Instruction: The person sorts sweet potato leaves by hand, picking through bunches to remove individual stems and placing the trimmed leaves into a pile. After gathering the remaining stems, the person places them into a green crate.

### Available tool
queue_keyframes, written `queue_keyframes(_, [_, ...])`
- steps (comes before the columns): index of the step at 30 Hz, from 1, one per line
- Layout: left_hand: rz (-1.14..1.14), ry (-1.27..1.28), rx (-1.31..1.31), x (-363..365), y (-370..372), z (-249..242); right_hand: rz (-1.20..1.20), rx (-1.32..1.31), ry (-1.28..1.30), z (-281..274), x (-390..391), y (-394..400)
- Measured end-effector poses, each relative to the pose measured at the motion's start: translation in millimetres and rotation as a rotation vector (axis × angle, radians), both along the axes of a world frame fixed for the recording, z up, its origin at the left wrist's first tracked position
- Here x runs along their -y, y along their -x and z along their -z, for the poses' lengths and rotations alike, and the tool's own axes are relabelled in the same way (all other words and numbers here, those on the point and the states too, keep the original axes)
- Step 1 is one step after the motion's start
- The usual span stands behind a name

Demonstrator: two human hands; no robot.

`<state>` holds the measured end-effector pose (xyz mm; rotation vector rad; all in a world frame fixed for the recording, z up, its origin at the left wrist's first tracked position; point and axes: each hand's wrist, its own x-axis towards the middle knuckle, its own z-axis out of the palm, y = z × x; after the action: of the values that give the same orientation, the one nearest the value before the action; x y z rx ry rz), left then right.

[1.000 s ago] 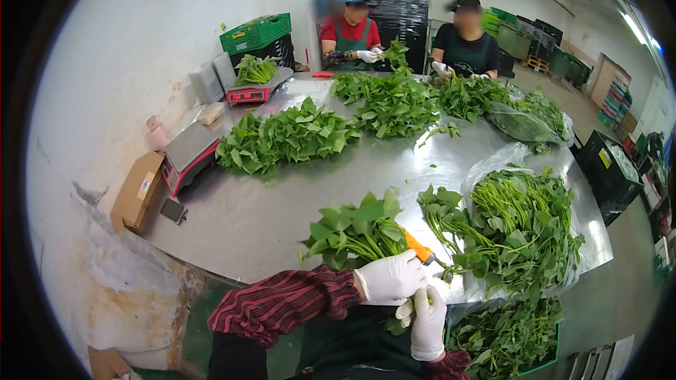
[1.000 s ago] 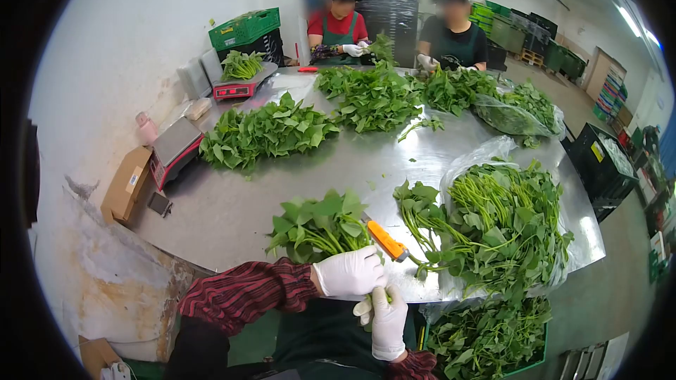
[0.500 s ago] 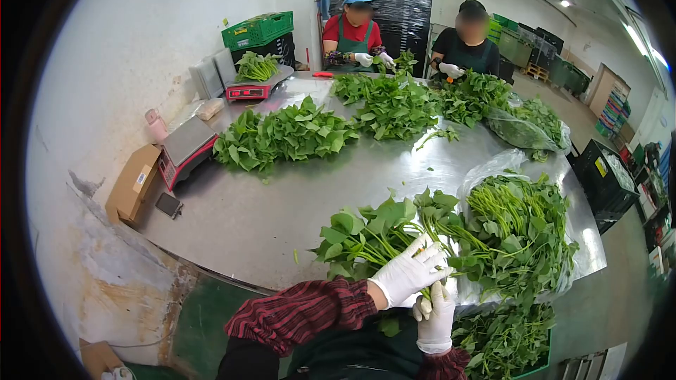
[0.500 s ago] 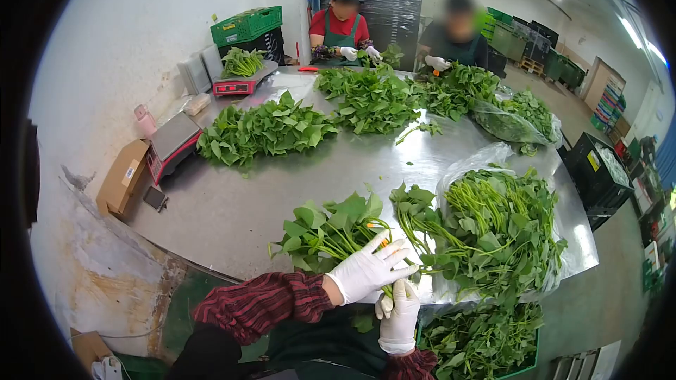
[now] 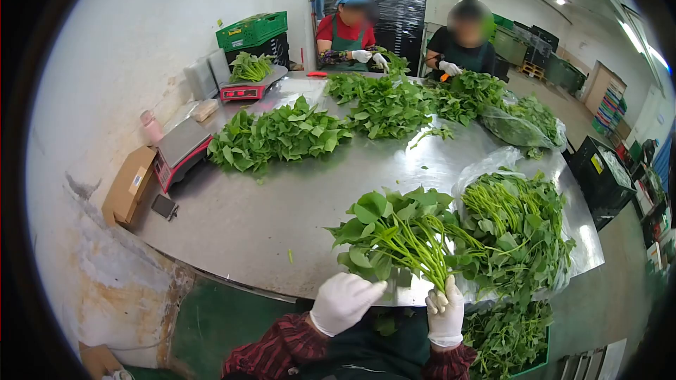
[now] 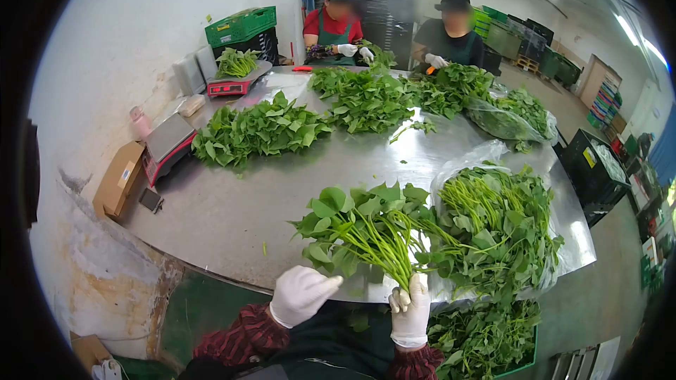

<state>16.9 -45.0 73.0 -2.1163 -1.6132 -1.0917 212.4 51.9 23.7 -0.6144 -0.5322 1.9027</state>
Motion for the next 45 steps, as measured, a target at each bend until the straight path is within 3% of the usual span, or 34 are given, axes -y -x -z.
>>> queue_keyframes(4, [-0.086,0.041,0.100,0.1,15.4,33.4,-0.017,-0.083,0.017,-3.7,-5.9,-8.9])
queue_keyframes(5, [-0.155,0.085,-0.011,1.5,24.2,45.0,0.002,-0.079,0.016,-4.0,-5.7,-12.3])
queue_keyframes(7, [-0.358,0.125,0.123,1.7,47.1,71.3,-0.002,-0.092,0.023,-5.7,-6.7,-17.4])
queue_keyframes(8, [-0.399,0.226,0.097,0.9,67.8,79.4,0.007,-0.099,0.014,-10.1,-4.8,-19.4])
queue_keyframes(9, [-0.637,0.182,0.024,2.0,73.9,95.7,0.029,-0.098,0.012,-11.2,-3.2,-21.6])
queue_keyframes(11, [-0.857,0.217,-0.004,1.2,92.5,128.6,-0.024,-0.094,-0.010,-14.1,-2.6,-22.3])
queue_keyframes(12, [-0.847,0.207,-0.006,-0.1,99.2,144.2,-0.024,-0.058,-0.029,-22.2,0.3,-19.7])
queue_keyframes(14, [-0.561,0.400,0.330,-2.0,101.2,147.2,-0.031,-0.062,-0.037,-22.0,1.2,-19.5])
queue_keyframes(16, [-0.307,0.415,0.447,-12.7,65.4,138.1,-0.050,-0.055,-0.050,-22.6,3.6,-18.8])
queue_keyframes(18, [-0.016,0.440,0.383,-17.4,15.0,143.2,-0.033,-0.013,-0.104,-22.0,5.5,-17.9])
queue_keyframes(19, [0.126,0.566,0.497,-21.3,-14.5,98.4,-0.013,0.031,-0.155,-22.7,5.6,-18.2])
queue_keyframes(20, [0.228,0.356,0.426,-22.4,-33.0,117.5,0.012,0.111,-0.178,-27.3,6.8,-19.3])
queue_keyframes(21, [0.326,0.418,0.424,-19.3,-49.2,86.6,0.019,0.117,-0.183,-33.3,9.1,-20.6])
queue_keyframes(23, [0.483,0.406,0.419,-18.1,-60.3,59.4,0.093,0.424,-0.247,-42.5,13.0,-24.5])
queue_keyframes(26, [0.298,0.126,0.289,-22.5,-51.8,-10.1,0.130,0.460,-0.267,-36.8,15.2,-30.9])
queue_keyframes(30, [0.043,-0.097,0.184,-47.0,-23.8,-50.1,0.114,0.484,-0.240,-43.7,23.7,-26.2])
queue_keyframes(33, [-0.031,-0.113,0.192,-70.8,-13.0,-49.5,0.086,0.532,-0.256,-52.7,29.9,-21.0])
queue_keyframes(39, [-0.273,-0.082,-0.076,-89.9,-14.5,-42.2,0.048,0.556,-0.242,-57.6,38.9,-19.3])
queue_keyframes(45, [-0.243,-0.109,-0.173,-96.7,-9.5,-33.1,0.029,0.656,-0.268,-45.2,37.1,-23.6])
